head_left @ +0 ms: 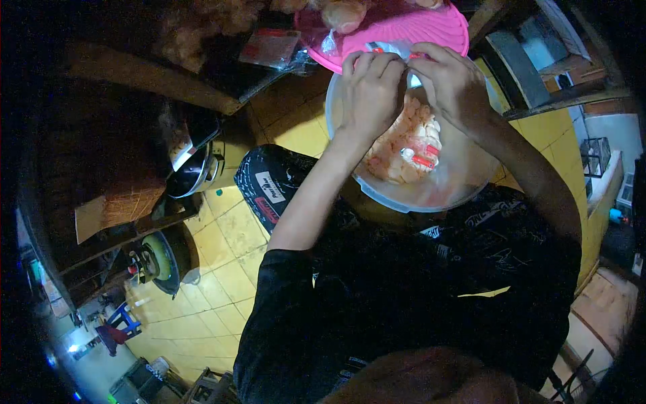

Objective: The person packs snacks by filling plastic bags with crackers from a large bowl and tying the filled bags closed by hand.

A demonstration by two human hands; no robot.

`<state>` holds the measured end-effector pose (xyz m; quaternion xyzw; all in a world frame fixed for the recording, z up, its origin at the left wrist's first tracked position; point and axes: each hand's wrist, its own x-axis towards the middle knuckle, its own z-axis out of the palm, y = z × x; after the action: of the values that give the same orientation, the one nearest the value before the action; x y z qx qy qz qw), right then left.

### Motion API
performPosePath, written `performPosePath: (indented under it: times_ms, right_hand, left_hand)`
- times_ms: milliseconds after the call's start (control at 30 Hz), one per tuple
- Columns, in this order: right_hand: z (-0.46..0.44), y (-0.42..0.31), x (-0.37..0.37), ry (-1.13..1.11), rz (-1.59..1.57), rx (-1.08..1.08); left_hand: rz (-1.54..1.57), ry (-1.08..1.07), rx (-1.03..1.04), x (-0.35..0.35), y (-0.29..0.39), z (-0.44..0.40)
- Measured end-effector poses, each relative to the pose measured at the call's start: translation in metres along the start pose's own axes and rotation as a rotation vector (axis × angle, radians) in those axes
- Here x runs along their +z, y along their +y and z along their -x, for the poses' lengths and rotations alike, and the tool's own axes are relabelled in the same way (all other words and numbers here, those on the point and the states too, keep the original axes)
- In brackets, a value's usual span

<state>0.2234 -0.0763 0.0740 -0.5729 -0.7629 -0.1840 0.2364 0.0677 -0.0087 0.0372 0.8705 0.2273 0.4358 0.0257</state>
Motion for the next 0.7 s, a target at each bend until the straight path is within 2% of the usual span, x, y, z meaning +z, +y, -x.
performPosePath:
  times_ms: [67,100,167,200,267,333,400,433,467,533,600,633,667,700]
  right_hand:
    - [-0.004,0.002,-0.002,-0.085,-0.351,0.118]
    - [-0.005,0.004,-0.001,-0.082,-0.349,0.113]
    - [-0.003,0.009,0.001,-0.105,-0.63,0.195]
    - [-0.003,0.011,0.002,-0.102,-0.626,0.185]
    - [-0.005,0.01,-0.003,-0.104,-0.853,0.333]
    - [-0.008,0.017,-0.019,-0.172,-0.888,0.326]
    - [-0.008,0.017,-0.036,-0.313,-1.2,0.524]
    - [-0.014,0.016,-0.049,-0.336,-1.225,0.607]
    - [-0.014,0.014,-0.054,-0.349,-1.22,0.594]
    - [-0.014,0.012,-0.061,-0.123,-1.281,0.691]
    - [-0.011,0.011,-0.055,-0.069,-1.202,0.672]
    - [-0.007,0.011,-0.049,-0.104,-1.216,0.683]
    - [-0.005,0.01,-0.045,-0.137,-1.233,0.694]
    - [-0.005,0.008,-0.044,-0.23,-1.227,0.728]
  left_hand:
    - [-0.038,0.024,0.014,0.001,-0.001,0.0]
    - [-0.041,0.03,0.016,0.001,-0.002,0.0]
    - [0.019,-0.082,-0.107,0.002,-0.005,0.001]
    - [0.014,-0.072,-0.105,0.005,-0.009,0.002]
    - [0.249,0.025,-0.171,0.008,-0.017,0.001]
    - [0.254,0.051,-0.167,0.008,-0.024,-0.002]
    - [0.262,0.08,-0.171,0.004,-0.031,-0.006]
    - [0.17,0.044,-0.211,0.001,-0.035,-0.007]
    - [0.078,0.006,-0.254,-0.002,-0.039,-0.006]
    - [0.022,-0.012,-0.317,-0.01,-0.042,-0.002]
    - [-0.18,0.109,-0.075,-0.02,-0.044,-0.002]
    - [-0.093,0.053,-0.177,-0.026,-0.041,0.0]
    - [-0.093,0.048,-0.17,-0.036,-0.031,-0.002]
    - [0.347,-0.036,-0.428,-0.045,-0.02,-0.004]
